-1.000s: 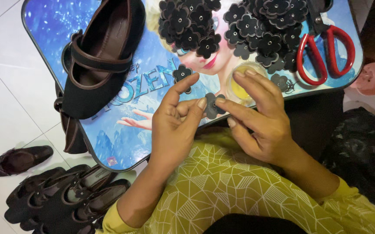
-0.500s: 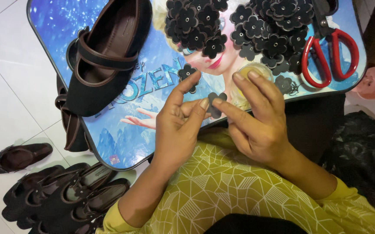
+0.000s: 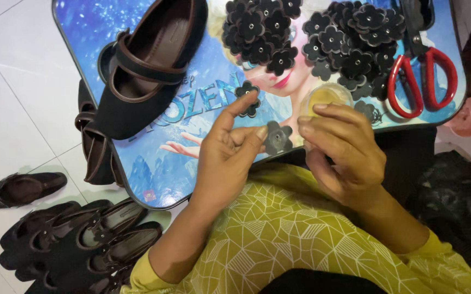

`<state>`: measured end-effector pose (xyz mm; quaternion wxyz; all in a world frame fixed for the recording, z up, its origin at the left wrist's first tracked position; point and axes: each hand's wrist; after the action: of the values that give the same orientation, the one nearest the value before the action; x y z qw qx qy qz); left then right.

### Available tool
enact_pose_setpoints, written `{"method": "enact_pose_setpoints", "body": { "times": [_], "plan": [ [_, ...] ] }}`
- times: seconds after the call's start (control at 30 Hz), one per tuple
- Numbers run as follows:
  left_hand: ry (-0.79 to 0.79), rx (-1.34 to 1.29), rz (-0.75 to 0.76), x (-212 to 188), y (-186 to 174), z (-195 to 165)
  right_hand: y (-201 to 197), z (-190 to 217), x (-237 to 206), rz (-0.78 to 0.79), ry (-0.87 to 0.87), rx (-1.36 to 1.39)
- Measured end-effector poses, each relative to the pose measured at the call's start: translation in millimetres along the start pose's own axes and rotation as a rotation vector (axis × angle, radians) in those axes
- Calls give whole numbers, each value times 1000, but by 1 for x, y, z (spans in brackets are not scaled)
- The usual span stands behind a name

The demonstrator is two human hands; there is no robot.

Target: The person sits on the floor with a lap tray holding stacks of black fabric flowers, a small container of glue, and black Mary Jane shoes. They pick up a shoe, apply glue to its strap, press a fabric flower onto the glued spot, then set the finished shoe aside and repeat with more shoes.

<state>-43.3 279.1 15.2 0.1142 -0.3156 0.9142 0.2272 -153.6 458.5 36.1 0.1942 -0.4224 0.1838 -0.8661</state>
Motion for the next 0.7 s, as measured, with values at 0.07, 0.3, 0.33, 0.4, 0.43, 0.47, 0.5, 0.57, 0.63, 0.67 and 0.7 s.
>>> {"method": "enact_pose_setpoints", "body": {
  "times": [0.07,0.3,0.33,0.4,0.43,0.47,0.5,0.57,0.63,0.67,0.7],
  "plan": [
    [-22,-18,27,-1,-4,-1,4,1,1,0,-8,21],
    [8,97,-50,-4,-16,-14,20,6,8,10,-9,62],
    [45,102,-85,-4,-20,-17,24,8,8,-17,88,137],
    [503,681,-397,-1,-39,-27,30,12,8,-58,287,284],
    [722,973,-555,3,-48,-31,33,12,10,-53,265,276],
    [794,1066,-669,7,-57,-34,35,12,12,-52,244,267],
    [865,1157,-782,13,-64,-36,38,12,15,-55,223,256],
    [911,1270,-890,26,-74,-36,42,14,19,-32,246,284],
    [866,1314,-874,38,-81,-36,48,18,24,-5,284,312],
    [908,1339,-853,43,-83,-35,51,21,26,13,312,327],
    [949,1362,-831,48,-84,-35,55,25,29,31,341,340]
  ]
}}
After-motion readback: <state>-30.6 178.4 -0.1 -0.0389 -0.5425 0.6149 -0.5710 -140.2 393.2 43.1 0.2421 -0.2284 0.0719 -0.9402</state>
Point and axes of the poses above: each hand's wrist, its own x-axis towards the middle knuckle, its own y-axis out of the palm, z = x × y, and after that the axes turned 15 degrees about -z, right-handed
